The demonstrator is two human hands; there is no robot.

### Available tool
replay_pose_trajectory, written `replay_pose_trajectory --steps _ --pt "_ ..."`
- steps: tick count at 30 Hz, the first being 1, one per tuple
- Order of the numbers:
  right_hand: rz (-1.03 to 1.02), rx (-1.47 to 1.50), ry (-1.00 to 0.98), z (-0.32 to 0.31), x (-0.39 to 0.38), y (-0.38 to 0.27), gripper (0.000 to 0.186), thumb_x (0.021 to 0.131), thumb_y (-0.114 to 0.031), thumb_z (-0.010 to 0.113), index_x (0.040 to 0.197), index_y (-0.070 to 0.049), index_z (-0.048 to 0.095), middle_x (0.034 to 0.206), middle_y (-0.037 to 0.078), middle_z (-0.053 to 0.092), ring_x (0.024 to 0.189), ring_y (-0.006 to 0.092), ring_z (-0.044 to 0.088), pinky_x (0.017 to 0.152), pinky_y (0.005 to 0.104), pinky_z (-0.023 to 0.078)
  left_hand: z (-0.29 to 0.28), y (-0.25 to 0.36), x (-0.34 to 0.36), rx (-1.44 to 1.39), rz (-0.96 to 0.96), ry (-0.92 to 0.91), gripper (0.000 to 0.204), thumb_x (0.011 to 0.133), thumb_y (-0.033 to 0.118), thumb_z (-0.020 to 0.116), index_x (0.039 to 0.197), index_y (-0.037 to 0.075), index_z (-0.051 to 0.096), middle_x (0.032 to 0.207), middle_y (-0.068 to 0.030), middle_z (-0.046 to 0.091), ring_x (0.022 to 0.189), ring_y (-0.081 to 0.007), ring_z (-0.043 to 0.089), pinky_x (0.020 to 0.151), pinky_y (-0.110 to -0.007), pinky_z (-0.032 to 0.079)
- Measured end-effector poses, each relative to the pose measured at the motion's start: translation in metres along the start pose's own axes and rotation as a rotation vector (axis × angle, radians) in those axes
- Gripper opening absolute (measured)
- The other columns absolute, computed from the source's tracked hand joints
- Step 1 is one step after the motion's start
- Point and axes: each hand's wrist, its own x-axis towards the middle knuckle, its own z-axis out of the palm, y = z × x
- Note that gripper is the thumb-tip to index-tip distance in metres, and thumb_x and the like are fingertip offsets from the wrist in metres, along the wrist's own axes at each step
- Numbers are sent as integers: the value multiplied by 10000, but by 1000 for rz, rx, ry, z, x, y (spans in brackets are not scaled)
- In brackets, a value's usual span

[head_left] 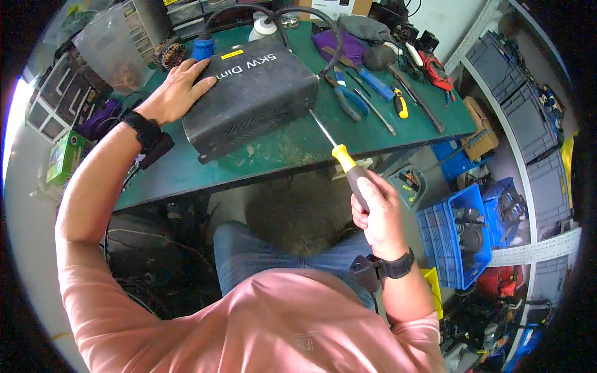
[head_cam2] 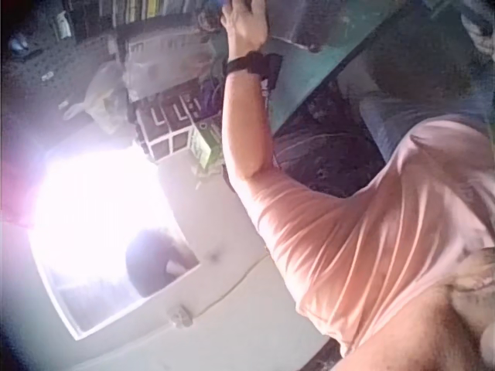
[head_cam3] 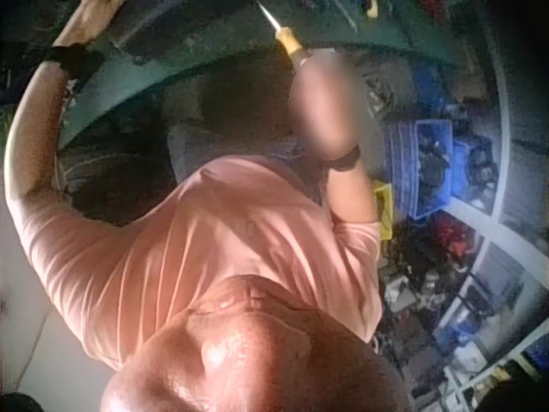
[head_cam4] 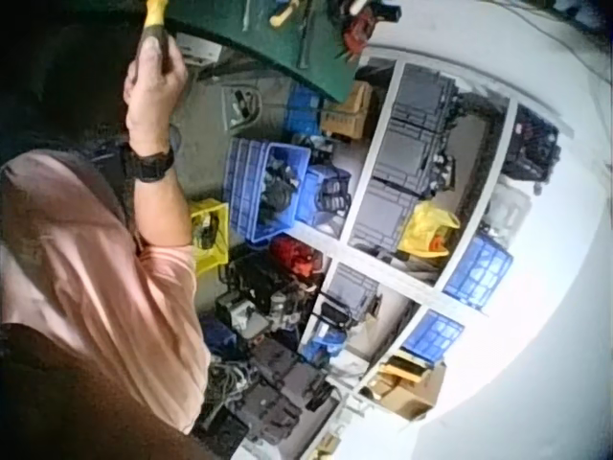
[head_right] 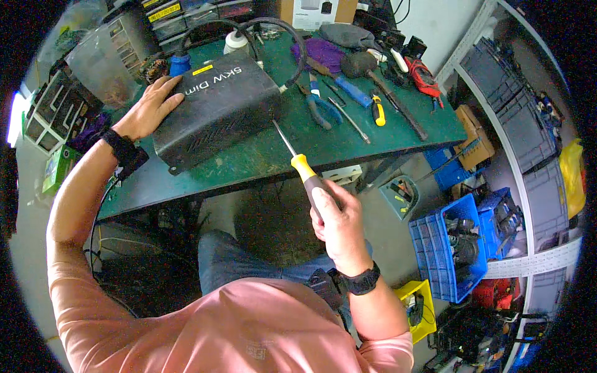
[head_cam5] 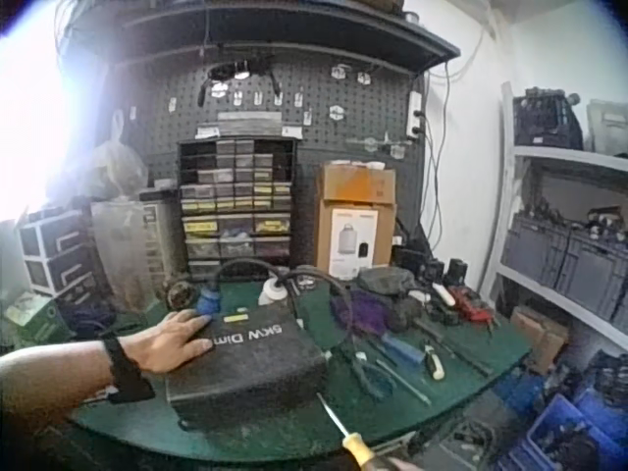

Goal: The person retrieves a black electronic device labeled 'SKW Dimmer' from a yellow bin and places it on a green workbench. They then use a yellow-handled screwdriver to unscrew the casing of the device, removing several screws and placing them on the table.

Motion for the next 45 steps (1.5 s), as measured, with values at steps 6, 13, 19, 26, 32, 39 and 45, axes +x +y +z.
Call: replay_pose_trajectory --steps 6,13,19,26,32,39,45 --pt "-12 -56 11 0 2 0 301 916 -247 583 1116 -22 577 595 -47 461 450 21 391 387 175 296 6 -9 4 23 38 11 578 970 399 394 1390 5 343 1410 -241 338 1329 -362 300 1108 -404 235" --pt "-78 -199 57 -4 5 1 271 899 -188 590 1095 -2 613 644 -29 528 502 37 457 455 185 362 2 -3 3 4 33 15 576 968 399 400 1381 0 356 1406 -237 343 1326 -361 305 1106 -403 239" --pt "-589 -714 117 -6 12 5 394 767 -134 701 1121 7 600 865 152 669 773 256 669 663 347 525 5 -9 3 1 41 32 577 964 401 411 1377 0 364 1405 -232 346 1326 -352 308 1108 -401 235" --pt "-793 -1290 204 -4 1 0 483 704 -120 724 1164 -57 591 895 157 642 752 333 632 652 381 522 6 -5 3 1 16 40 573 960 399 419 1372 3 372 1398 -235 355 1325 -351 314 1106 -400 239" --pt "-88 -103 135 -7 6 -1 339 909 -271 602 1098 9 574 647 27 558 450 38 459 389 177 341 2 -4 0 -3 28 54 559 959 388 430 1365 6 382 1381 -238 373 1315 -358 326 1096 -401 256" --pt "-937 -1067 242 -3 5 9 306 759 -22 684 1059 -35 623 823 99 571 700 241 579 630 321 469 4 -4 3 2 27 56 561 957 389 433 1363 5 385 1375 -230 383 1308 -358 333 1093 -406 259" --pt "-995 -994 339 -7 14 7 509 719 -47 715 1195 -77 539 871 117 509 762 289 550 672 368 475 2 0 1 2 20 51 567 958 388 430 1367 -2 378 1392 -230 367 1318 -356 321 1101 -401 246"
